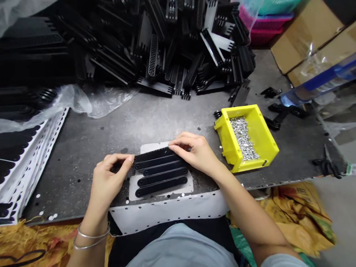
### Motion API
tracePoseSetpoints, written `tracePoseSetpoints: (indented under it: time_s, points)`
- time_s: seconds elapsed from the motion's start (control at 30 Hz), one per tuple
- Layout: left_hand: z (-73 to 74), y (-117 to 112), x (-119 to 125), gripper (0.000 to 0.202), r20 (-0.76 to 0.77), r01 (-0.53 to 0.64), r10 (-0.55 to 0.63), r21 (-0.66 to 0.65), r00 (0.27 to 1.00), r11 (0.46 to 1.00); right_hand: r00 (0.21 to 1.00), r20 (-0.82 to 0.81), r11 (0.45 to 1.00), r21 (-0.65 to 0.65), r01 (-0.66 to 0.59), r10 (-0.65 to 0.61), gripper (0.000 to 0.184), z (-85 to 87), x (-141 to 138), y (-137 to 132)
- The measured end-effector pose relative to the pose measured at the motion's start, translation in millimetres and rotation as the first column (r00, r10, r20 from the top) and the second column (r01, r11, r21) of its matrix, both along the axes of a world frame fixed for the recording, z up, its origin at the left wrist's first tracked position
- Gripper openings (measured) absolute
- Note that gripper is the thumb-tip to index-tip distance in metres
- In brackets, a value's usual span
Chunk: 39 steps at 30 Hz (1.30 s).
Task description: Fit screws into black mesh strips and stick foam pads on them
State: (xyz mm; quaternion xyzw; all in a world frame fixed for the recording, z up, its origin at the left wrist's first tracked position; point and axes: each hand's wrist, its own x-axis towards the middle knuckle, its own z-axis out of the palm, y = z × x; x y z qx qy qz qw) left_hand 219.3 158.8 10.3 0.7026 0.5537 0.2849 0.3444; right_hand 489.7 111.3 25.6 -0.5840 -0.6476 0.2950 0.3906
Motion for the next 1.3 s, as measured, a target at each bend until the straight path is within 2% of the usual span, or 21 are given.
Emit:
tracePoseSetpoints:
  time_s: [0.2, 0.3, 0.4, 0.47, 0.53, 0.57, 0.6, 0.67, 0.7, 0.73, 0.8, 0.9, 1.0, 1.13, 1.3]
  points:
    - [0.6, -1, 0, 0.021, -0.016, -0.006, 0.006, 0.01, 1.0, 1.0, 1.0, 0.001, 1.0, 0.011, -0.011, 0.011, 0.015, 0.6, 2, 3]
    - [-0.6, -1, 1, 0.021, -0.009, -0.002, 0.003, 0.014, 1.0, 1.0, 0.998, 0.009, 0.998, -0.01, -0.063, 0.063, 0.014, 0.7, 6, 2]
    - [-1.4, 1, -1, 0.022, -0.019, 0.008, -0.008, 0.013, 1.0, 1.0, 0.993, 0.079, 0.996, -0.028, -0.089, 0.091, 0.013, 1.7, 12, -3]
    - [0.3, 2, -3, 0.025, -0.062, 0.033, -0.031, 0.029, 0.998, 0.999, 0.983, 0.182, 0.998, 0.044, -0.034, 0.026, 0.014, 3.7, 13, -9]
    - [3.7, 0, -3, 0.03, -0.113, 0.088, -0.08, 0.072, 0.99, 0.994, 0.956, 0.282, 0.989, 0.139, 0.041, -0.079, 0.028, 5.2, 8, -17]
    - [5.6, -2, -1, 0.041, -0.14, 0.154, -0.14, 0.093, 0.98, 0.984, 0.94, 0.325, 0.986, 0.16, 0.052, -0.103, 0.039, 5.0, 3, -21]
    - [7.2, -6, 2, 0.062, -0.168, 0.247, -0.226, 0.113, 0.959, 0.963, 0.925, 0.368, 0.986, 0.161, 0.037, -0.095, 0.048, 3.7, -4, -25]
    - [8.5, -15, 13, 0.113, -0.243, 0.455, -0.416, 0.135, 0.876, 0.88, 0.896, 0.443, 0.993, 0.105, -0.061, 0.008, 0.059, -1.9, -17, -32]
    - [7.7, -20, 19, 0.132, -0.292, 0.541, -0.488, 0.136, 0.822, 0.83, 0.885, 0.458, 0.991, 0.057, -0.122, 0.083, 0.06, -5.4, -22, -35]
    - [5.9, -25, 26, 0.139, -0.344, 0.583, -0.513, 0.139, 0.787, 0.801, 0.883, 0.448, 0.987, 0.017, -0.163, 0.138, 0.06, -8.9, -24, -38]
    - [0.4, -32, 36, 0.134, -0.414, 0.584, -0.485, 0.154, 0.77, 0.797, 0.926, 0.34, 0.986, -0.024, -0.165, 0.164, 0.055, -14.0, -21, -44]
    - [-5.1, -39, 33, 0.126, -0.386, 0.487, -0.377, 0.242, 0.842, 0.839, 0.994, 0.108, 1.0, 0.022, 0.01, -0.012, 0.05, -14.3, -6, -50]
    - [-0.9, -54, 21, 0.117, -0.371, 0.355, -0.214, 0.372, 0.904, 0.857, 0.992, 0.007, 0.988, 0.093, 0.127, -0.128, 0.038, -3.8, -2, -56]
    - [11.7, -76, 12, 0.107, -0.438, 0.36, -0.125, 0.507, 0.89, 0.783, 0.99, 0.101, 0.976, 0.205, 0.08, -0.103, 0.027, 20.2, -21, -56]
    - [21.1, -83, 10, 0.096, -0.493, 0.422, -0.107, 0.588, 0.863, 0.69, 0.977, 0.19, 0.949, 0.314, 0.028, -0.091, 0.018, 38.3, -34, -50]
